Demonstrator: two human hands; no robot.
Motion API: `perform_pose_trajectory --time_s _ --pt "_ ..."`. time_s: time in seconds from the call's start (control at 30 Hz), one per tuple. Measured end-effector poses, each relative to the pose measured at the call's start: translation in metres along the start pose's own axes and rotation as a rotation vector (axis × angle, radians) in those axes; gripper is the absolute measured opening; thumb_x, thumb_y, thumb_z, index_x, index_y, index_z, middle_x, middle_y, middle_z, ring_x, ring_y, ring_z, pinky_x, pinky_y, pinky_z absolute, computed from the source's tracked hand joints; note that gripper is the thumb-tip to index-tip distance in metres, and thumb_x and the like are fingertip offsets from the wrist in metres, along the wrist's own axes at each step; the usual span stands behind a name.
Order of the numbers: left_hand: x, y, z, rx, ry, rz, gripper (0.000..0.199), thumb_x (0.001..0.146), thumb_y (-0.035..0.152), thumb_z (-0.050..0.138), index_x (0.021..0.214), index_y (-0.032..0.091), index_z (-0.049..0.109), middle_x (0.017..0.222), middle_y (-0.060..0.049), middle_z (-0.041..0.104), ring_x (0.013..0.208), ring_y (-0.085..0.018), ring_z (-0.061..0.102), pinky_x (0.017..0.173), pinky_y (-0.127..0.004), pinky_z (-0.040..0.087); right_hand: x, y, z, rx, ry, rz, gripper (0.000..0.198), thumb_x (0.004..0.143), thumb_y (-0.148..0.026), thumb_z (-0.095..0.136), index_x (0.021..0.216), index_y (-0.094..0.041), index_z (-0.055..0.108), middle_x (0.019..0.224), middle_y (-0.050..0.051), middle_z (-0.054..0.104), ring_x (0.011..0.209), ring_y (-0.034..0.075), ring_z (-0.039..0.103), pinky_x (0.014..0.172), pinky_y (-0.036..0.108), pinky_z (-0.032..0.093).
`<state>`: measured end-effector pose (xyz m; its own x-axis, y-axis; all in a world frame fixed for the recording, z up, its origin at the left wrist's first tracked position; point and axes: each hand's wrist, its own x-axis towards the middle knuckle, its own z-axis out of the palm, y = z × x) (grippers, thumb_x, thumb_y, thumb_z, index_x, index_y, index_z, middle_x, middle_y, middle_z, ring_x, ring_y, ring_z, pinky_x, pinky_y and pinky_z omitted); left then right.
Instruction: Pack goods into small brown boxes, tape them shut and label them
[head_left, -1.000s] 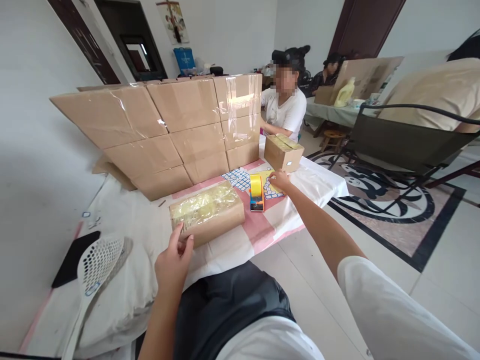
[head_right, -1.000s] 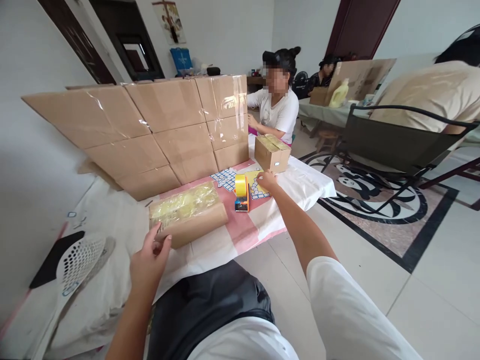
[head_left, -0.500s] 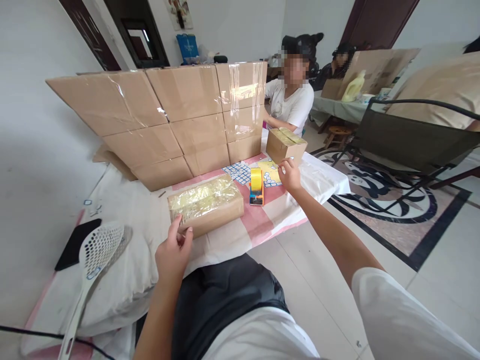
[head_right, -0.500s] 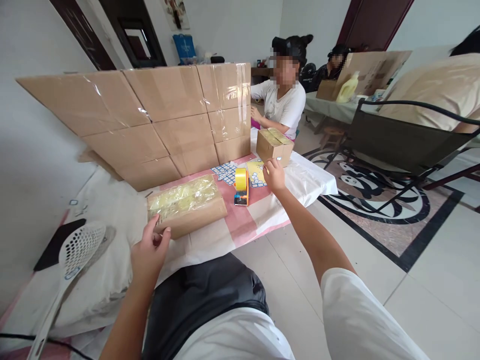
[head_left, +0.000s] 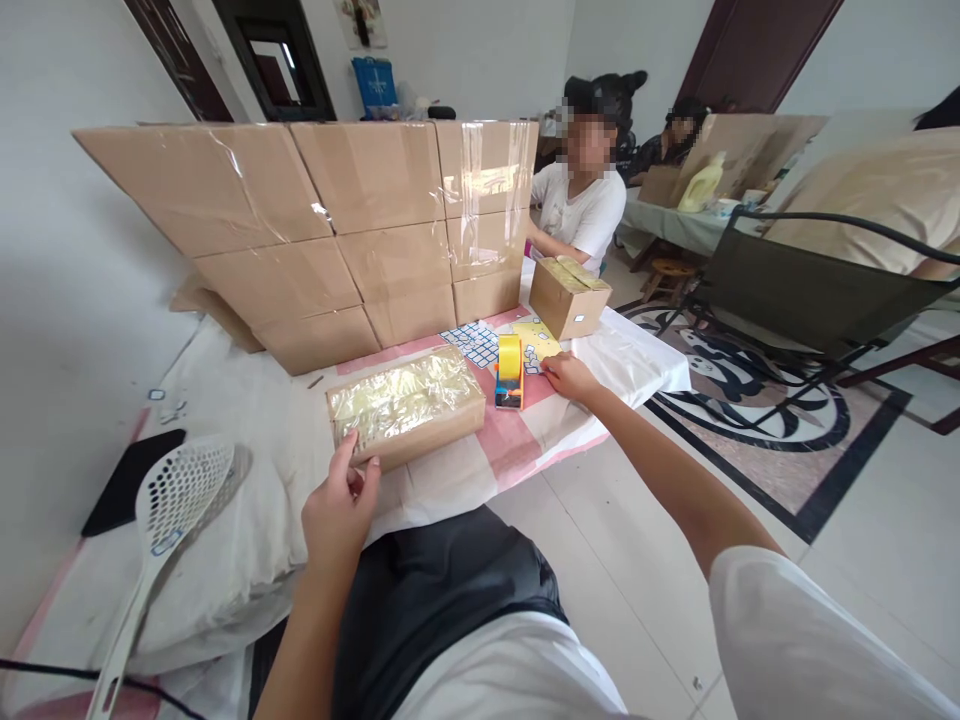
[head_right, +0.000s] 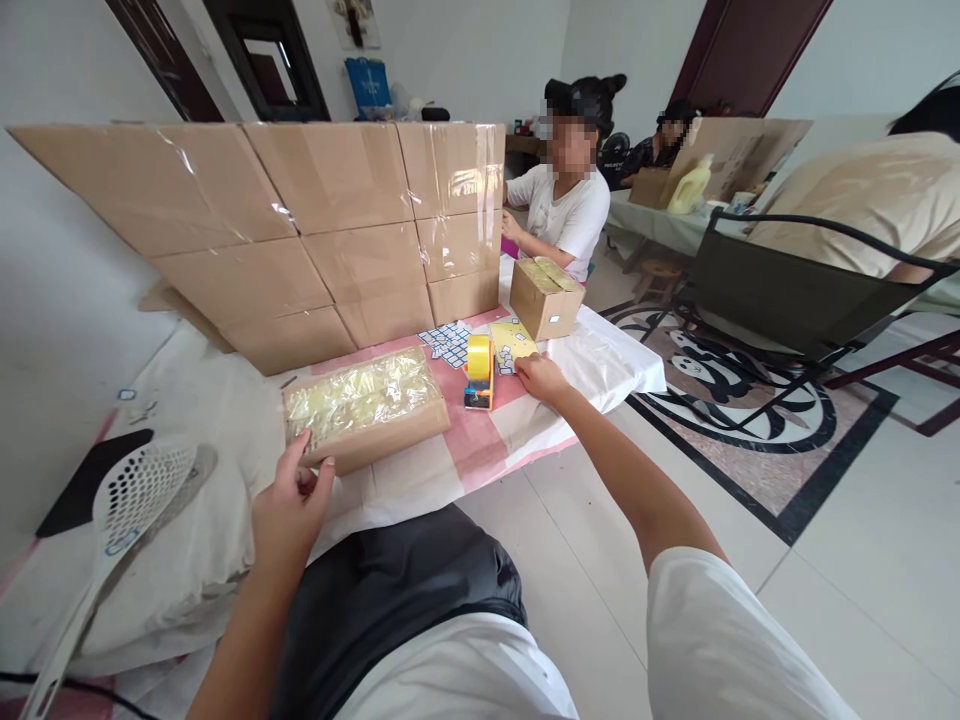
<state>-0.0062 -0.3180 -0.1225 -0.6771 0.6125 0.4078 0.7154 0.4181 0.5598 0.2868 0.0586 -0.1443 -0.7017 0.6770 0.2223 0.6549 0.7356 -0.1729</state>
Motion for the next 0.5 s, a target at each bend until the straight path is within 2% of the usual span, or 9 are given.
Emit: perform_pose_trajectory --time_s 0.2,0.37,0.5 --pt "-0.006 -0.002 0.002 -0.004 0.015 0.021 0.059 0.091 0.046 0.057 0.145 0.022 0.057 0.065 0.004 0.058 0.059 -0.015 0.056 0.062 -0.025 0.036 -0.007 -0.007 0.007 0.09 0.077 0.067 0.02 0.095 -0.017 0.048 0.098 -0.018 0.068 0.105 0.016 0.074 0.101 0.029 0.062 0.092 0.037 0.041" --pt "-0.008 -0.004 0.001 -0.009 -0.013 0.006 0.059 0.09 0.045 0.057 0.145 0.022 0.057 0.065 0.004 0.058 0.059 -0.015 0.055 0.061 -0.025 0.034 -0.011 -0.004 0.012 0.268 0.187 0.178 0.017 0.094 -0.023 0.049 0.097 -0.019 0.065 0.103 0.015 0.074 0.098 0.03 0.064 0.089 0.038 0.045" --pt "-0.008 -0.001 0.001 -0.021 -0.019 -0.019 0.058 0.091 0.044 0.056 0.144 0.022 0.057 0.065 0.004 0.058 0.058 -0.015 0.054 0.061 -0.024 0.034 -0.005 0.002 0.017 0.477 0.285 0.293 0.014 0.094 -0.032 0.049 0.096 -0.022 0.058 0.098 0.011 0.073 0.091 0.025 0.068 0.084 0.035 0.052"
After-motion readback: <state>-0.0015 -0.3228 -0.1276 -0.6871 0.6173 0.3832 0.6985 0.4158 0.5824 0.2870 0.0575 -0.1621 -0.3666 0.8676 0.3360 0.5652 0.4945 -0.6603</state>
